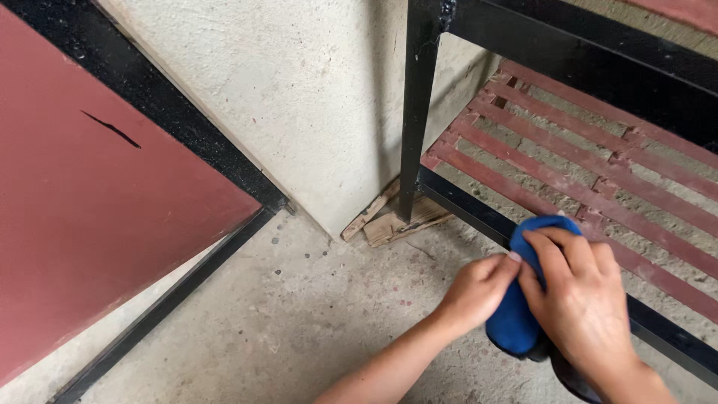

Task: The person wipes the black metal frame of a bed with a blue cloth. They briefly open a small container and place it on the floor, then continue wiping the frame along its length and corners.

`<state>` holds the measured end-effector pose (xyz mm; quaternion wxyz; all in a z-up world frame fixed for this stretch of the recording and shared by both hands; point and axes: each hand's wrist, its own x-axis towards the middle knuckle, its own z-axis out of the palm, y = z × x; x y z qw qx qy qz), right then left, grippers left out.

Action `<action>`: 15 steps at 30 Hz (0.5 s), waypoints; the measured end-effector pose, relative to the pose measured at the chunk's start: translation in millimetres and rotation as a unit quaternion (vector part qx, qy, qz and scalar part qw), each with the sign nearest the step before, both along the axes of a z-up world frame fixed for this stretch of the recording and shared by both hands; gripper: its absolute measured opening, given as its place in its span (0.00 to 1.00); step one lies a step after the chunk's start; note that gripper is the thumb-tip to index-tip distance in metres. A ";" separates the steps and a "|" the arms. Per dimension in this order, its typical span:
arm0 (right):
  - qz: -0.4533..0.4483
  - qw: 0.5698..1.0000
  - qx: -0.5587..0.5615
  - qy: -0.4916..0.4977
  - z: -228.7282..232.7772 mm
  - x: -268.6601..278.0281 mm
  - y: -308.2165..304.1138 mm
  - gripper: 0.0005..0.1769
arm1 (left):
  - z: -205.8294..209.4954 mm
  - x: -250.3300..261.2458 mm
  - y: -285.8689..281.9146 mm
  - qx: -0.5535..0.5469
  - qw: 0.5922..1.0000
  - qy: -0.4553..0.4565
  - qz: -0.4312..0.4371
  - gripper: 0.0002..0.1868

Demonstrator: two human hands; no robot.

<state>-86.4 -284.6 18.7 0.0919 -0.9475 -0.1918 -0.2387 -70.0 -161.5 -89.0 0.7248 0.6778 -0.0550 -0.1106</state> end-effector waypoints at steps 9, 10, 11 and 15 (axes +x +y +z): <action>0.061 0.997 0.030 -0.034 -2.1 42.8 57.6 0.21 | -9.3 22.3 28.5 -0.107 0.975 0.061 0.186 0.21; 0.068 0.997 0.028 -0.033 -1.3 43.0 56.2 0.21 | -11.3 22.3 26.1 -0.116 0.973 0.056 0.189 0.22; 0.075 0.996 0.027 -0.033 -0.8 41.9 54.6 0.20 | -13.6 22.0 23.3 -0.126 0.972 0.051 0.193 0.23; 0.085 0.996 -0.026 -0.003 6.9 26.8 30.5 0.23 | -21.8 10.9 3.9 -0.074 0.985 -0.020 0.157 0.19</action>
